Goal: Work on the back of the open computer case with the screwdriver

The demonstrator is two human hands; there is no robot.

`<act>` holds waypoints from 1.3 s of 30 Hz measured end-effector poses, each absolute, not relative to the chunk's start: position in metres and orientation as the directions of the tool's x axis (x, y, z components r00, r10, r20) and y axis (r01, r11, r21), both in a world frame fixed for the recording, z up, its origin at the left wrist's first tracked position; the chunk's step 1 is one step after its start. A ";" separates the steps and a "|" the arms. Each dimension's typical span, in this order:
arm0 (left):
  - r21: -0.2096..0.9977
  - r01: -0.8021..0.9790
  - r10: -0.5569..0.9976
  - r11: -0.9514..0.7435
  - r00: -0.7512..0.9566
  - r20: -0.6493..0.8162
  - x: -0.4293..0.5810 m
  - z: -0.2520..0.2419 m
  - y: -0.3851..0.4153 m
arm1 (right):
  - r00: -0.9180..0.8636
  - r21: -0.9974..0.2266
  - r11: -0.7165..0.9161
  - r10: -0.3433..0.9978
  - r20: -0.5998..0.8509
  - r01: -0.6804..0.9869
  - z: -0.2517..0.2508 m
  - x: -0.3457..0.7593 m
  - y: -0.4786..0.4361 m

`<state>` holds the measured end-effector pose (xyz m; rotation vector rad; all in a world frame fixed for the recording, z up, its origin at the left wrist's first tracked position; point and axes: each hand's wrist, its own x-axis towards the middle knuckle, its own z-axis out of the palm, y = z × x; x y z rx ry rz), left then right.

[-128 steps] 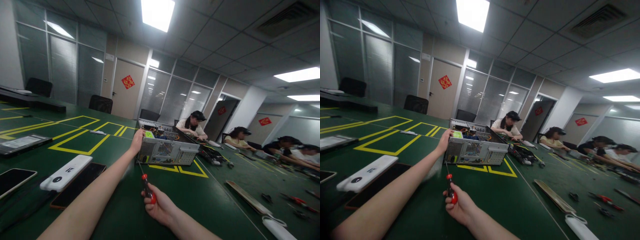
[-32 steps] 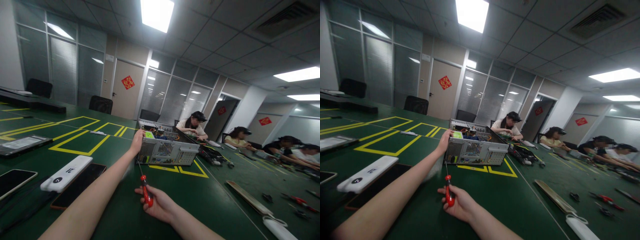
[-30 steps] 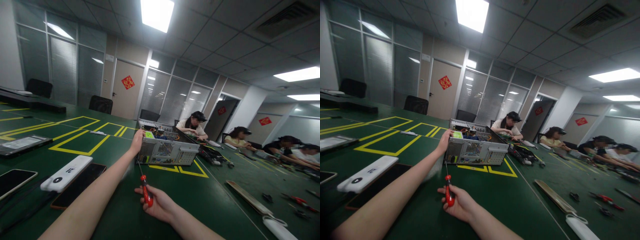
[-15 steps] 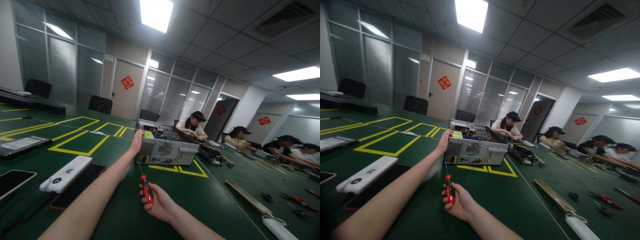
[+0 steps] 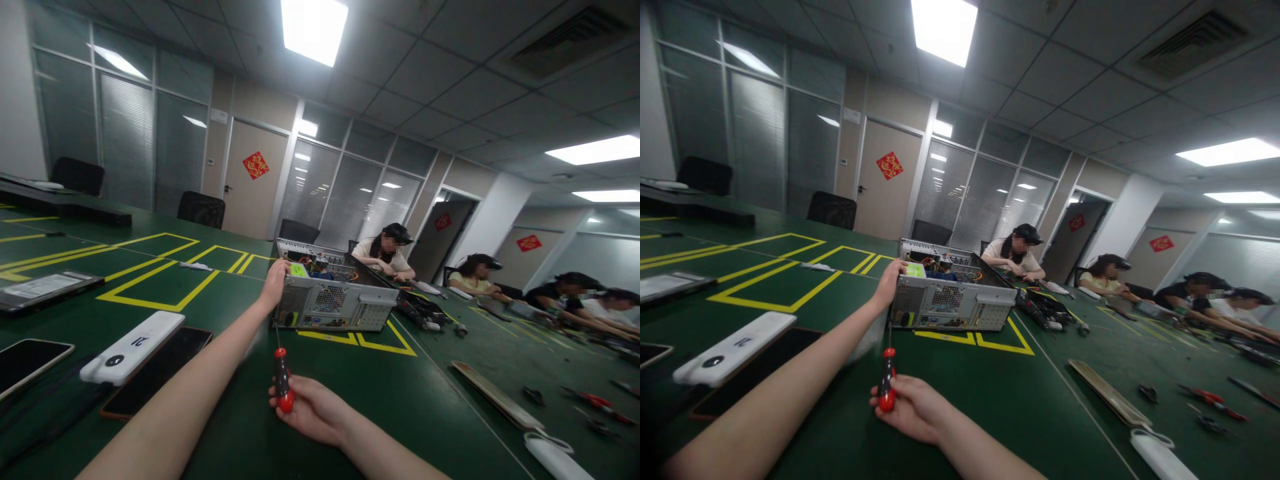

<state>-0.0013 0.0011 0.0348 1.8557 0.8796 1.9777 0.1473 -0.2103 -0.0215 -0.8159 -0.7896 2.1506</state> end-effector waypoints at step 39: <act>0.593 0.207 0.579 -0.779 -0.129 0.805 -0.002 0.033 0.003 | -0.643 -0.633 -0.693 0.666 -0.378 -0.345 -0.024 0.151 -0.210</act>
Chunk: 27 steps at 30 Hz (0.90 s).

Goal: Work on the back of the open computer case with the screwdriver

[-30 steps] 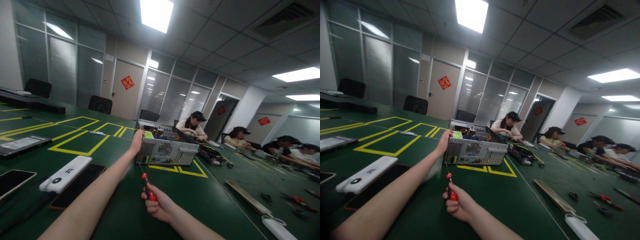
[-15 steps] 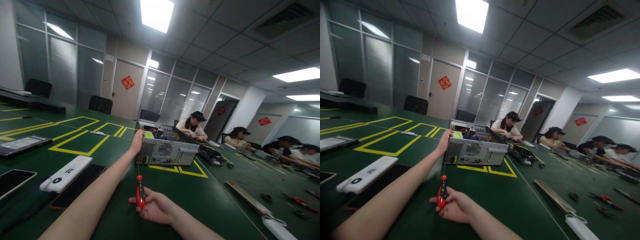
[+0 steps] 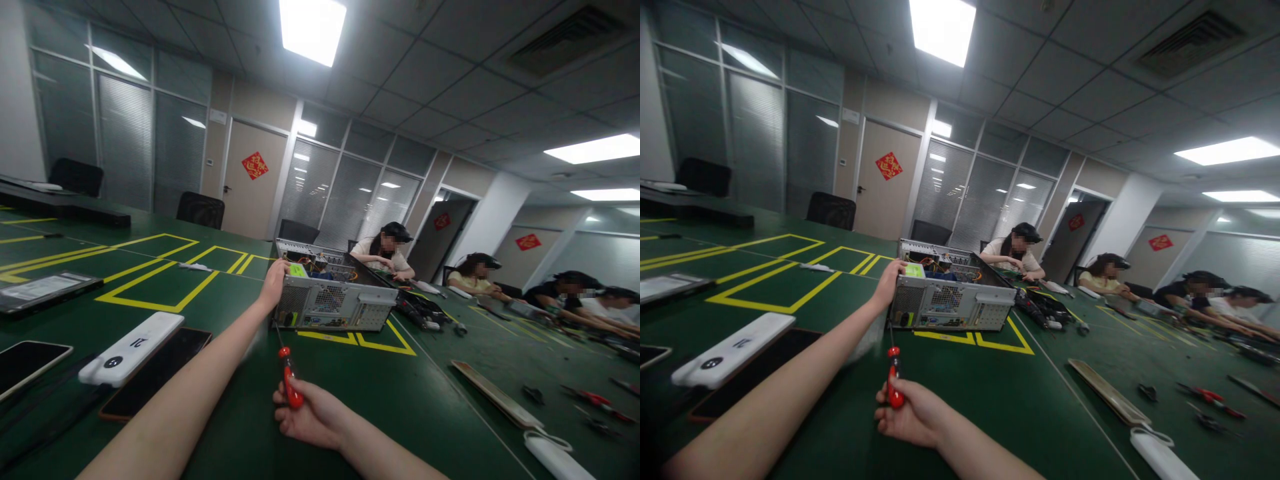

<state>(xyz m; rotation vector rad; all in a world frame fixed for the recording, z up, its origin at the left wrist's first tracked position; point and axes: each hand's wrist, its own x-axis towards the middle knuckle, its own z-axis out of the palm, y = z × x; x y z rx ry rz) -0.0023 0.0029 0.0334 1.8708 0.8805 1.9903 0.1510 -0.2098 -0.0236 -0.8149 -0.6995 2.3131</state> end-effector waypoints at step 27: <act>0.609 0.203 0.597 -0.767 -0.123 0.793 -0.003 0.035 -0.001 | -0.702 -0.715 -0.640 0.645 -0.302 -0.280 -0.029 0.148 -0.211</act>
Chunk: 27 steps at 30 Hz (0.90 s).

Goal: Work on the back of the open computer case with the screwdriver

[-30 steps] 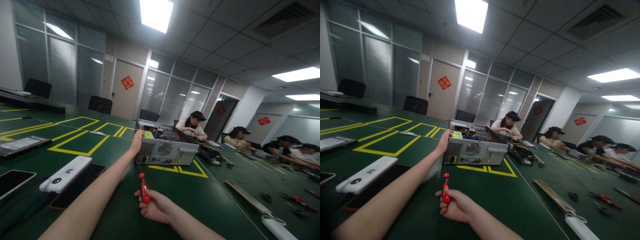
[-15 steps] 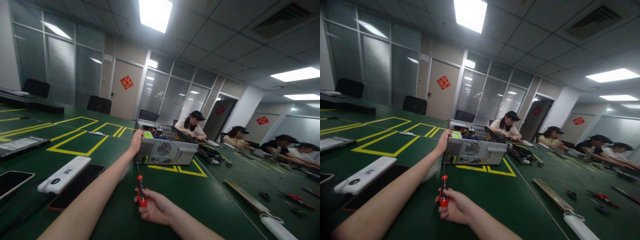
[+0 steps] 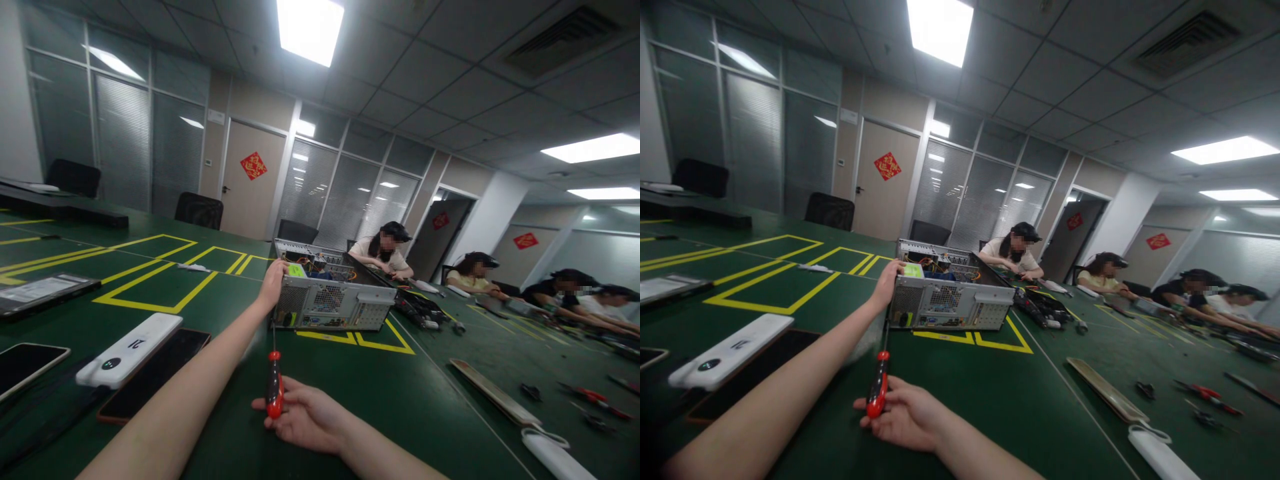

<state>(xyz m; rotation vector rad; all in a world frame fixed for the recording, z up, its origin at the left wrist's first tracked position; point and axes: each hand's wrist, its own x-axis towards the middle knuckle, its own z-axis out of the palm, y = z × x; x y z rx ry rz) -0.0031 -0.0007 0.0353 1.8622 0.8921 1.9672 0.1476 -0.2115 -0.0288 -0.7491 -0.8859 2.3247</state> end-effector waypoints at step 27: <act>0.599 0.186 0.585 -0.779 -0.127 0.801 -0.002 0.034 0.002 | -0.698 -0.663 -0.704 0.609 -0.378 -0.255 -0.021 0.151 -0.212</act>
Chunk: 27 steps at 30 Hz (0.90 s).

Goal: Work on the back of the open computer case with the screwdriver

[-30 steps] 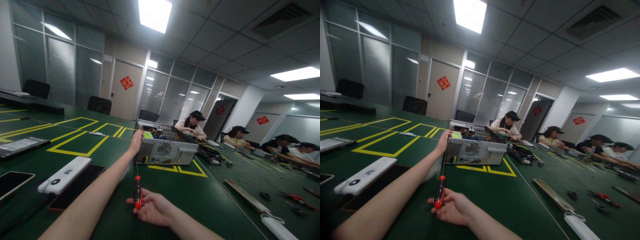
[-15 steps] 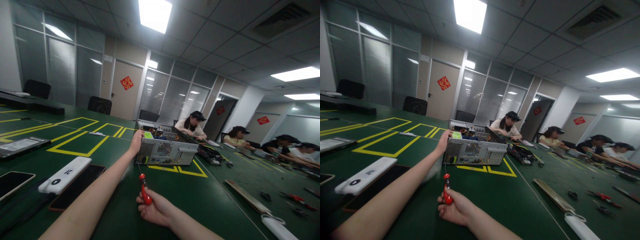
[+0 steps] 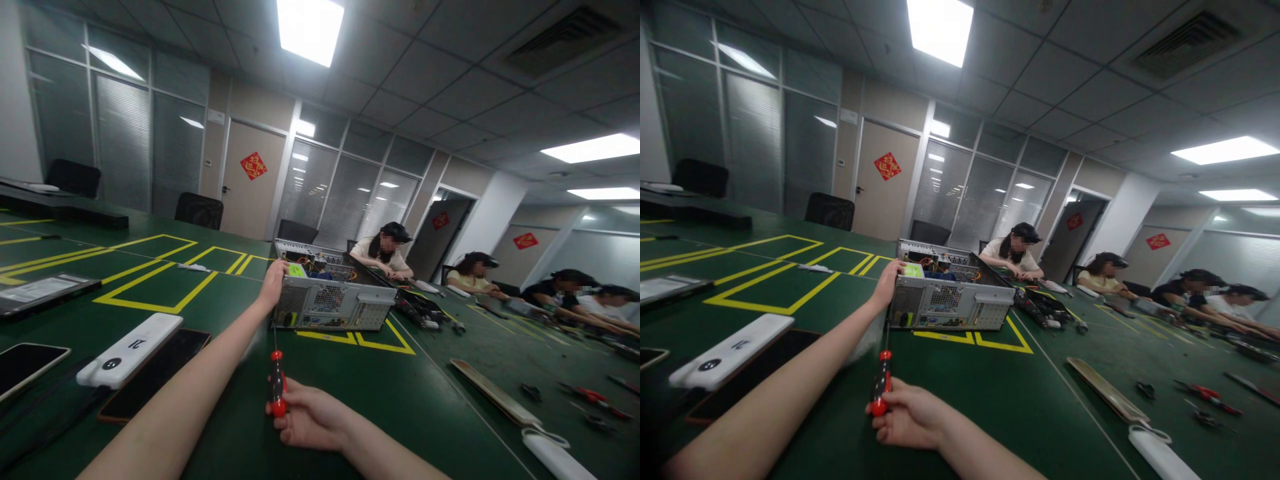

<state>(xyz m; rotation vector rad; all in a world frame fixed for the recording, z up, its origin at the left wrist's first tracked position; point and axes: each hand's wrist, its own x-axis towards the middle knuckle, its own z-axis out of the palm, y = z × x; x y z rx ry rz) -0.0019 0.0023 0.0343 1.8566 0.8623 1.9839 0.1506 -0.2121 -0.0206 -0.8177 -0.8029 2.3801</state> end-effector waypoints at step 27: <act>0.613 0.211 0.603 -0.761 -0.115 0.789 -0.003 0.033 0.004 | -0.353 -0.611 -0.659 0.751 -0.557 -0.438 -0.006 0.162 -0.215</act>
